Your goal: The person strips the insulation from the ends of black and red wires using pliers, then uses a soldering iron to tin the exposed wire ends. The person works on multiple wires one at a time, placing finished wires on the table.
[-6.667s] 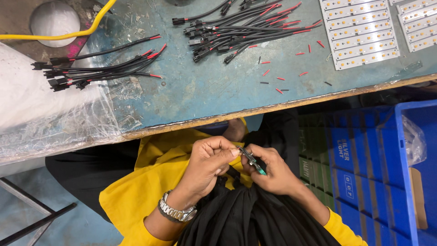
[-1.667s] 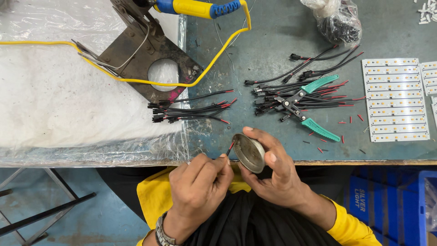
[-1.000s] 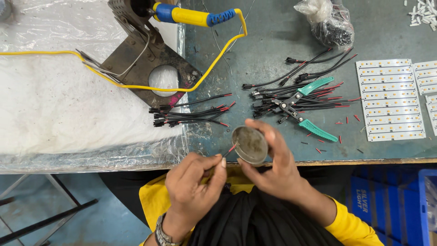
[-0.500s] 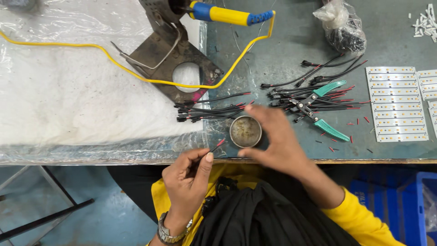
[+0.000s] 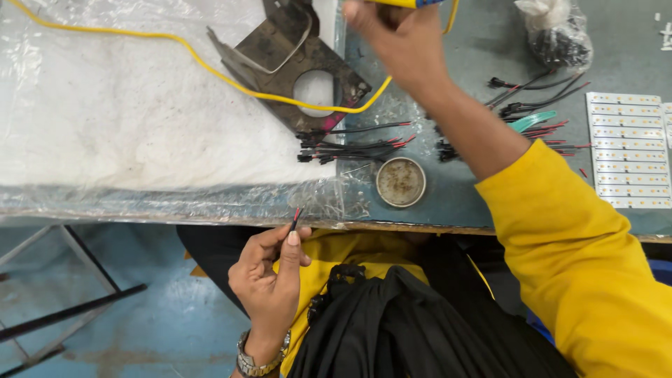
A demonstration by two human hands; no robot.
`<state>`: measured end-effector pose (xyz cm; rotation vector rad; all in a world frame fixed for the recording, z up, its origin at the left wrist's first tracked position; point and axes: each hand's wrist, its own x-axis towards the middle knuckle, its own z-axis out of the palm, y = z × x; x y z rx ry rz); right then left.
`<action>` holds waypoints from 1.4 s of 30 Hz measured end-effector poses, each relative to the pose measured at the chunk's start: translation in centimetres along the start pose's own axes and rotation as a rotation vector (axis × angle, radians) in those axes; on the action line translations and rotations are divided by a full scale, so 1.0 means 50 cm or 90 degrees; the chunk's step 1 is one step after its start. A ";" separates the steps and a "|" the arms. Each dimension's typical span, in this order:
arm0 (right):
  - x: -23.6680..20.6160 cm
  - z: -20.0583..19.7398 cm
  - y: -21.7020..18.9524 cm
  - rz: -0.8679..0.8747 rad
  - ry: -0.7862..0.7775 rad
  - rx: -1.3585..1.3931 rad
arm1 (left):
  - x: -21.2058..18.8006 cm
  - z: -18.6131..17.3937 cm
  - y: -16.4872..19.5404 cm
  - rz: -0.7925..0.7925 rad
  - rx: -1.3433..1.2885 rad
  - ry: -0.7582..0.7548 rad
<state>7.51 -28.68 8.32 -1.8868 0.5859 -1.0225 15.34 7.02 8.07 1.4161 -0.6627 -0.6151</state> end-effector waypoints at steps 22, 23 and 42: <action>-0.399 -0.254 -0.142 0.335 0.300 0.781 | 0.095 0.236 0.017 0.211 -0.137 -0.156; -0.401 -0.256 -0.138 0.337 0.307 0.780 | 0.097 0.245 0.022 0.210 -0.143 -0.161; -0.382 -0.243 -0.127 0.351 0.299 0.760 | 0.122 0.260 0.034 0.109 -0.118 -0.177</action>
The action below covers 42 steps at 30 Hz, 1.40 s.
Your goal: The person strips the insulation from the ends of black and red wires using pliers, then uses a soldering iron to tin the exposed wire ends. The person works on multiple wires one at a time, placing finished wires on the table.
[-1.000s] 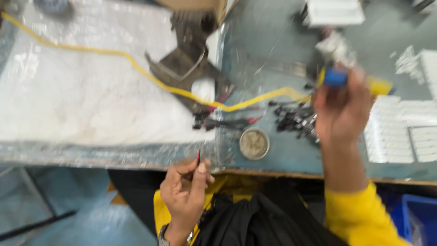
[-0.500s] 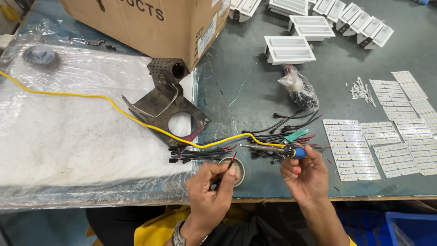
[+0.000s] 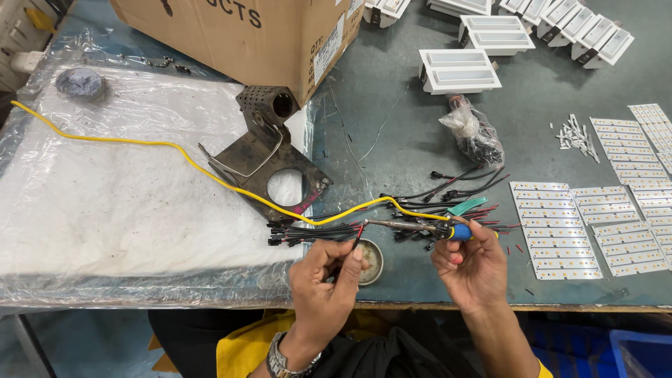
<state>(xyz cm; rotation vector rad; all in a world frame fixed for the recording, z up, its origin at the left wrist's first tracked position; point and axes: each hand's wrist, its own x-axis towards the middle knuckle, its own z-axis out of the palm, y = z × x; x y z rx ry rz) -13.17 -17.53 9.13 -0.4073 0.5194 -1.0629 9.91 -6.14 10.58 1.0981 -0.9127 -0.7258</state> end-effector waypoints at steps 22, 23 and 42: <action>0.006 -0.002 0.002 -0.005 0.001 -0.011 | 0.002 0.002 -0.013 -0.008 -0.019 0.000; 0.006 -0.003 0.002 -0.005 0.000 -0.011 | 0.002 0.003 -0.012 -0.017 -0.022 0.001; 0.121 -0.173 -0.043 0.025 -0.062 -0.061 | 0.019 -0.024 -0.022 -0.004 -0.045 0.043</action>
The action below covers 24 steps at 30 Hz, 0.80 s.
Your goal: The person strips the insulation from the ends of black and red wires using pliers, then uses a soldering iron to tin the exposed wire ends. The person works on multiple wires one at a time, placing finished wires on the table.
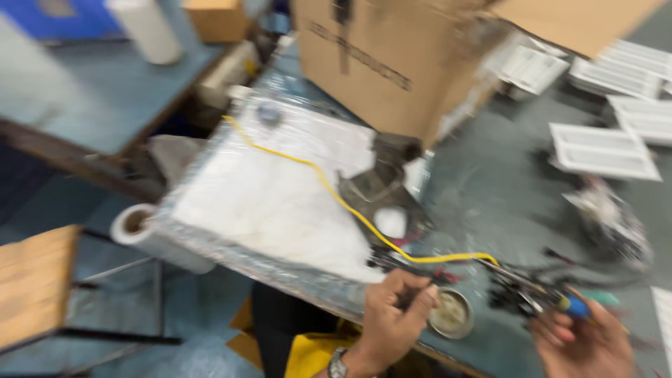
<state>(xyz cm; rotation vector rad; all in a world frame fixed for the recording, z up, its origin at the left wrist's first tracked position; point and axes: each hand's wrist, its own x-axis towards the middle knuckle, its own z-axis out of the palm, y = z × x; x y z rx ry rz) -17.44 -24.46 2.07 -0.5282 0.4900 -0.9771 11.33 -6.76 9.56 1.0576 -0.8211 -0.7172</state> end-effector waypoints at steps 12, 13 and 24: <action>0.045 0.006 0.010 0.058 -0.034 0.010 | -0.003 -0.014 0.046 -0.019 -0.028 0.024; 0.013 0.029 0.013 0.025 0.036 0.039 | -0.008 -0.009 0.048 -0.012 -0.020 0.022; -0.064 0.207 0.024 -0.004 0.033 0.076 | -0.018 0.011 0.062 -0.060 -0.072 -0.023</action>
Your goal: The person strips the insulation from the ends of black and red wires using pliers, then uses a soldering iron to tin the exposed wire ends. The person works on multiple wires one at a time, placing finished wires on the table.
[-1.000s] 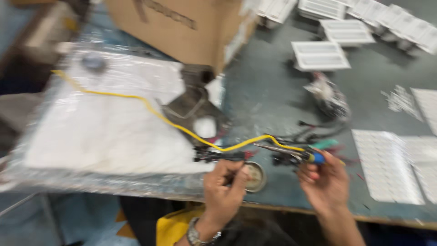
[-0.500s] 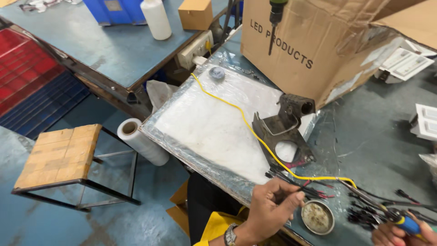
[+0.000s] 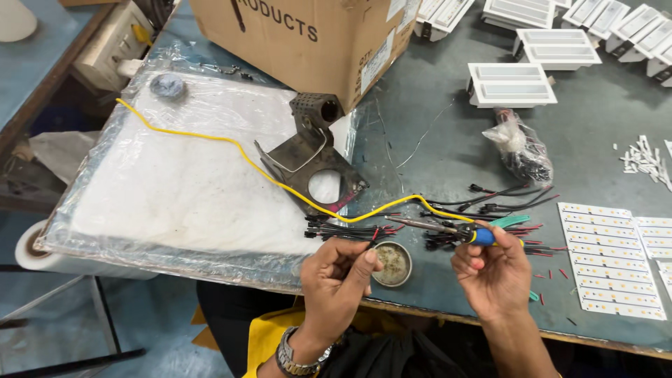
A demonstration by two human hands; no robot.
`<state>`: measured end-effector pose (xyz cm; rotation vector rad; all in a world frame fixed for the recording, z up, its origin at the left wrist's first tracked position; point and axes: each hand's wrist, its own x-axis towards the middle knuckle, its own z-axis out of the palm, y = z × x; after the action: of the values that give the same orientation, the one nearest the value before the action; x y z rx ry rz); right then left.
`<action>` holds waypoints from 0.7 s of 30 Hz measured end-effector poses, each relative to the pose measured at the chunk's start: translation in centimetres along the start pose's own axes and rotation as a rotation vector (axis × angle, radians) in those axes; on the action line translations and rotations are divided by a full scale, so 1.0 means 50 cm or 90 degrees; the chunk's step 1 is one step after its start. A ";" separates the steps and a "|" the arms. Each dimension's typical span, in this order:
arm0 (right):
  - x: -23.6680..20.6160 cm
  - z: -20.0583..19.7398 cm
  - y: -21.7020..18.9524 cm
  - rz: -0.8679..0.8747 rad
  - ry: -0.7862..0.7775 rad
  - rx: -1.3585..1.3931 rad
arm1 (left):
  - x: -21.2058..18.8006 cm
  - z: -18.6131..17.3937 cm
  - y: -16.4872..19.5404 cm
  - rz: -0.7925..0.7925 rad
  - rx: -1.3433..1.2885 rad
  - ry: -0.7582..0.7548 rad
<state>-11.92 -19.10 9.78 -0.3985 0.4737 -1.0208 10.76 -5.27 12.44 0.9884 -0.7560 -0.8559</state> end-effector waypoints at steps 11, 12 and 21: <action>0.007 -0.006 0.004 0.004 -0.007 -0.002 | 0.019 0.004 -0.012 -0.033 -0.001 0.030; 0.007 -0.005 0.005 0.003 -0.007 -0.003 | 0.019 0.004 -0.013 -0.033 0.002 0.033; 0.008 -0.005 0.007 0.012 -0.001 -0.011 | 0.020 0.002 -0.014 -0.038 0.012 0.033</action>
<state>-11.62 -19.32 9.31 -0.4097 0.4844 -0.9986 10.93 -6.37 12.00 1.0500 -0.6942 -0.8739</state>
